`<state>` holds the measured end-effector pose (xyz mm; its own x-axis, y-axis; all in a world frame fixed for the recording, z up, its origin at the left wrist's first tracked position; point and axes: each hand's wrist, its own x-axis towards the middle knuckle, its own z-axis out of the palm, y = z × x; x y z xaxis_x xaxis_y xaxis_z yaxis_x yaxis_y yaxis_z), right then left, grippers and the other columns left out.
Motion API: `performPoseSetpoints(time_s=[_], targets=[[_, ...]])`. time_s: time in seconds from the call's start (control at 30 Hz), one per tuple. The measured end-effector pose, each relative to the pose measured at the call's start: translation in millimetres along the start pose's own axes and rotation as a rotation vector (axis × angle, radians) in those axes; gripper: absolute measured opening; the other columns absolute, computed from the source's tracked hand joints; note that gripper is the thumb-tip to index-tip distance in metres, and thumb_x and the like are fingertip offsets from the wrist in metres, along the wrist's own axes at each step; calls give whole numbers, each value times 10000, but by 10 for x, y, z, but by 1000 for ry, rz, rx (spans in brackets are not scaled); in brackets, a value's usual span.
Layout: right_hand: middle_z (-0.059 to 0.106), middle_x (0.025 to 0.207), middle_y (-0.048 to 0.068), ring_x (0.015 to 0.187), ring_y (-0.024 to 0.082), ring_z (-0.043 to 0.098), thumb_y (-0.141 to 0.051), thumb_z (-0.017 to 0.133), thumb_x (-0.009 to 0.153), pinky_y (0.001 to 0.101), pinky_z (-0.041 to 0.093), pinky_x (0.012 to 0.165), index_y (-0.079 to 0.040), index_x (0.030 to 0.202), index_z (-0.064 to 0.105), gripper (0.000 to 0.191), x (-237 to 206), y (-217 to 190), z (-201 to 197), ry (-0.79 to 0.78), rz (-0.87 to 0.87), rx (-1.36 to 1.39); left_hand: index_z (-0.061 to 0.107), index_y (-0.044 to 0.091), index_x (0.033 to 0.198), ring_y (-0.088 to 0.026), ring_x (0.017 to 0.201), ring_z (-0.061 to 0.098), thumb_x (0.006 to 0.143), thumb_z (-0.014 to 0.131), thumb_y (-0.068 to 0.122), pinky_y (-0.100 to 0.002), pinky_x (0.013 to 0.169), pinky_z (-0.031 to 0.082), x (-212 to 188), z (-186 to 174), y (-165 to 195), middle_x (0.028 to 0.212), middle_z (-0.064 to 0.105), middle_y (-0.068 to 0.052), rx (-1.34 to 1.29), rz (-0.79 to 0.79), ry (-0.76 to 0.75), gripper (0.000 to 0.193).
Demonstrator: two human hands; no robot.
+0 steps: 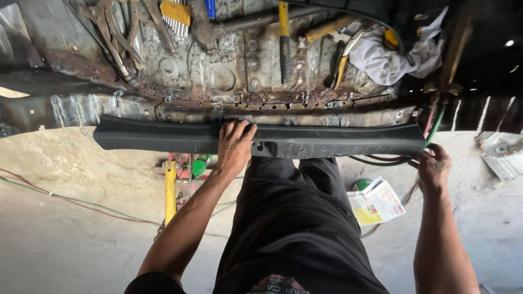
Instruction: The person works under a raised car, hammering on the rusty undercarriage panels and positioning a black plastic trim cover along the rocker area. They then ignite a propane torch and move its flame along the undercarriage metal, heating different sections while holding the torch by hand.
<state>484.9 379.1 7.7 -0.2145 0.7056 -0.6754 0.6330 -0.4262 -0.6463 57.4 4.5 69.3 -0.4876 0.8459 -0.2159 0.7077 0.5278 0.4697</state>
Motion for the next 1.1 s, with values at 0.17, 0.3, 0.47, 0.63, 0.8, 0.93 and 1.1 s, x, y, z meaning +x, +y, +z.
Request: performPoseSetpoints(time_s=[0.17, 0.3, 0.47, 0.63, 0.8, 0.93, 1.1], targets=[[705, 1145, 209, 983, 248, 717, -5, 582, 1050, 377, 611, 846, 75, 1342, 544, 305, -90, -167, -29, 38, 87, -18, 726, 68, 1220, -341, 1122, 529, 846, 746, 128, -494, 1016, 402, 103, -71, -69, 1246, 628, -105, -29, 18, -43, 380], [713, 1102, 214, 953, 271, 733, 1, 568, 1057, 399, 631, 868, 63, 1323, 548, 274, -141, -340, -126, 56, 86, 10, 731, 73, 1240, -335, 1098, 529, 865, 733, 133, -488, 1012, 405, 211, -34, -68, 1235, 635, -104, -88, 8, -90, 379], [715, 1119, 213, 989, 261, 739, 13, 551, 1069, 408, 637, 920, 69, 1329, 549, 266, -142, -392, -221, 71, 55, -20, 725, 84, 1248, -333, 1107, 545, 897, 714, 162, -473, 988, 409, 411, 148, -1, 1230, 648, -114, -83, 18, -95, 359], [721, 1112, 209, 1000, 258, 745, 10, 541, 1081, 405, 639, 937, 82, 1350, 518, 279, -171, -311, -282, 85, 13, 35, 728, 107, 1265, -331, 1076, 551, 905, 701, 168, -471, 982, 418, 554, 294, 44, 1190, 663, -103, -61, 5, -141, 366], [717, 1101, 209, 975, 258, 742, -21, 566, 1082, 402, 644, 900, 79, 1362, 503, 305, -87, -157, -321, 89, -12, 17, 717, 121, 1279, -337, 1084, 543, 907, 708, 203, -469, 955, 417, 543, 260, 43, 1194, 654, -117, -11, 59, -83, 381], [718, 1080, 194, 963, 257, 729, -31, 587, 1062, 392, 621, 839, 68, 1344, 498, 311, -2, -33, -292, 54, -79, 106, 695, 119, 1320, -331, 1120, 538, 933, 702, 220, -480, 951, 417, 530, 215, 68, 1171, 645, -101, 30, 63, -86, 400], [706, 953, 159, 838, 209, 697, -58, 584, 1031, 345, 613, 744, 54, 1272, 563, 267, -72, -149, -356, 186, -88, 225, 695, 146, 1298, -337, 1162, 527, 913, 701, 238, -528, 936, 403, 553, 229, 139, 1234, 630, -101, 99, 73, -58, 396]])
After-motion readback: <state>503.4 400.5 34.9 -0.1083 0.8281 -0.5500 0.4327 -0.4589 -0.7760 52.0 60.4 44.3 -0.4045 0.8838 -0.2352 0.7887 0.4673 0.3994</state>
